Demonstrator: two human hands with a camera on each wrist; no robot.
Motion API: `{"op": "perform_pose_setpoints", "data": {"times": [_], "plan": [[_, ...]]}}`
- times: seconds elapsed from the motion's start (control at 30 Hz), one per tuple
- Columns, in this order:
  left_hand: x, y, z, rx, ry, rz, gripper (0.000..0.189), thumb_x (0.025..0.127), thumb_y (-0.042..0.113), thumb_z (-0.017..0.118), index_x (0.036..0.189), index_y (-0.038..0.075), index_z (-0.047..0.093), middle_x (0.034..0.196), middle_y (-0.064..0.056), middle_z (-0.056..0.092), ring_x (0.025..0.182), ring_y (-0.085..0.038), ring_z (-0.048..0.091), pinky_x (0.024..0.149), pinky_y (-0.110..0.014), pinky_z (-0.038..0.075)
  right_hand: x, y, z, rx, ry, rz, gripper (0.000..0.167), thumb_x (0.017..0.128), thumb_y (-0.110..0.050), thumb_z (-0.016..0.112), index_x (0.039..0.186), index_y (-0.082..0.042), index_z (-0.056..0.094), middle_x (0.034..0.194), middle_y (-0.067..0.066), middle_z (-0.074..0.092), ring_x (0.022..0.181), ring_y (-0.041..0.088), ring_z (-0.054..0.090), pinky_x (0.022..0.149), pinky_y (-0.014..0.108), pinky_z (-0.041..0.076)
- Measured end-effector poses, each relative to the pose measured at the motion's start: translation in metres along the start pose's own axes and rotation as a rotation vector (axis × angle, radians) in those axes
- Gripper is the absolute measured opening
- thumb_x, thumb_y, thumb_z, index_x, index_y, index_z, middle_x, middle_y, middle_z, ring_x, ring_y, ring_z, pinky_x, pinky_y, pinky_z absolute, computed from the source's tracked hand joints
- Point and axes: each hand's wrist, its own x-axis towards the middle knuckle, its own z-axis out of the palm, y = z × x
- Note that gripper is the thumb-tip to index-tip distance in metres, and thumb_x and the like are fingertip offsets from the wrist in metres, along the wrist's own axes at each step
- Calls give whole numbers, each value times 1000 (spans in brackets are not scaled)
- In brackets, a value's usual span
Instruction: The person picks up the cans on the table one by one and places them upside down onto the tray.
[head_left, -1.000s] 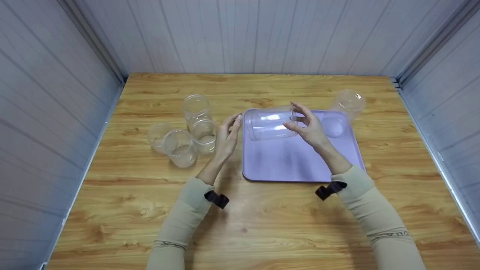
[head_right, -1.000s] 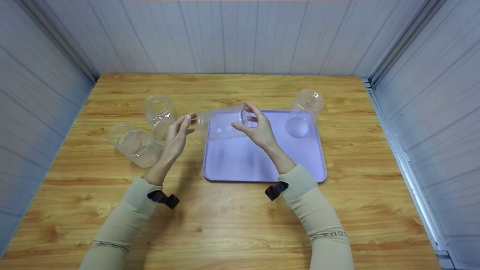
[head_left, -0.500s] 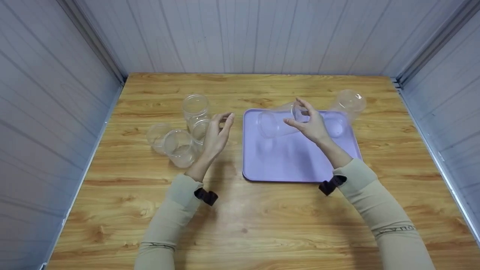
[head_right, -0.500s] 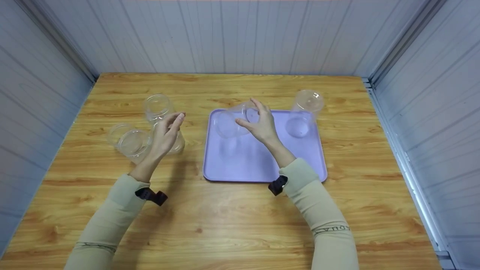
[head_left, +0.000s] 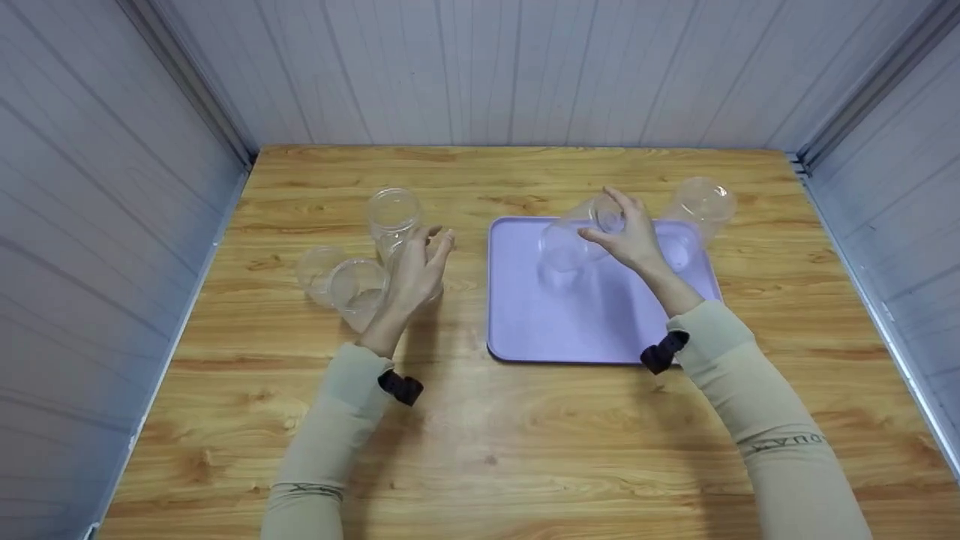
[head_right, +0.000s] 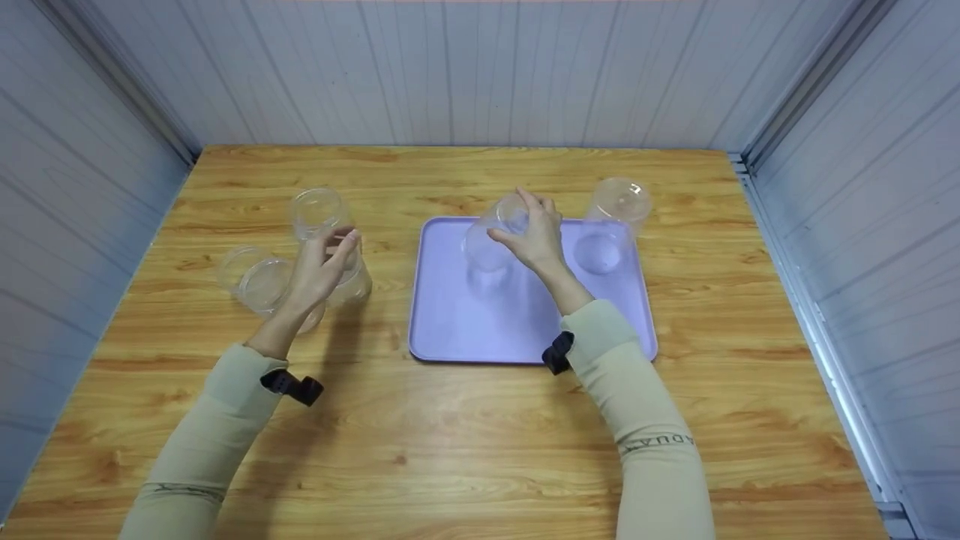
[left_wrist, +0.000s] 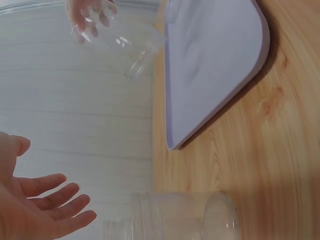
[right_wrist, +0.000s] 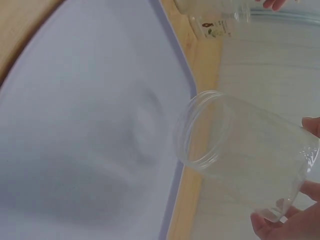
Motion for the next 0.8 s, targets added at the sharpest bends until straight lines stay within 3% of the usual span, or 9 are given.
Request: {"op": "perform_pose_setpoints", "data": {"times": [0.1, 0.27, 0.6, 0.8], "plan": [[1, -4, -3, 65, 3, -7, 51, 91, 36, 44, 120, -5, 49, 123, -21, 46, 113, -33, 43, 95, -41, 34, 5, 4, 0, -37, 4, -1, 78, 73, -26, 72, 136, -3, 33, 136, 25, 25, 123, 38, 26, 99, 51, 23], [1, -10, -8, 72, -13, -19, 54, 90, 37, 46, 123, -6, 45, 133, -23, 34, 121, -34, 32, 98, -42, 31, 10, 12, 1, -87, 28, -3, 77, 71, -24, 72, 135, -2, 34, 133, 26, 28, 122, 39, 27, 100, 50, 23], [-4, -23, -19, 219, 22, -51, 56, 87, 34, 53, 129, 0, 40, 128, -15, 36, 119, -31, 34, 90, -45, 38, 17, 23, 2, -126, 44, 14, 78, 71, -25, 72, 135, -3, 33, 131, 25, 30, 120, 41, 25, 98, 51, 24], [-8, -34, -26, 301, 74, -2, 56, 86, 29, 55, 127, -5, 40, 128, -20, 35, 117, -35, 34, 92, -47, 34, 21, 25, 2, -189, 54, 13, 78, 71, -25, 72, 134, -1, 34, 130, 24, 32, 118, 41, 27, 96, 51, 24]]}}
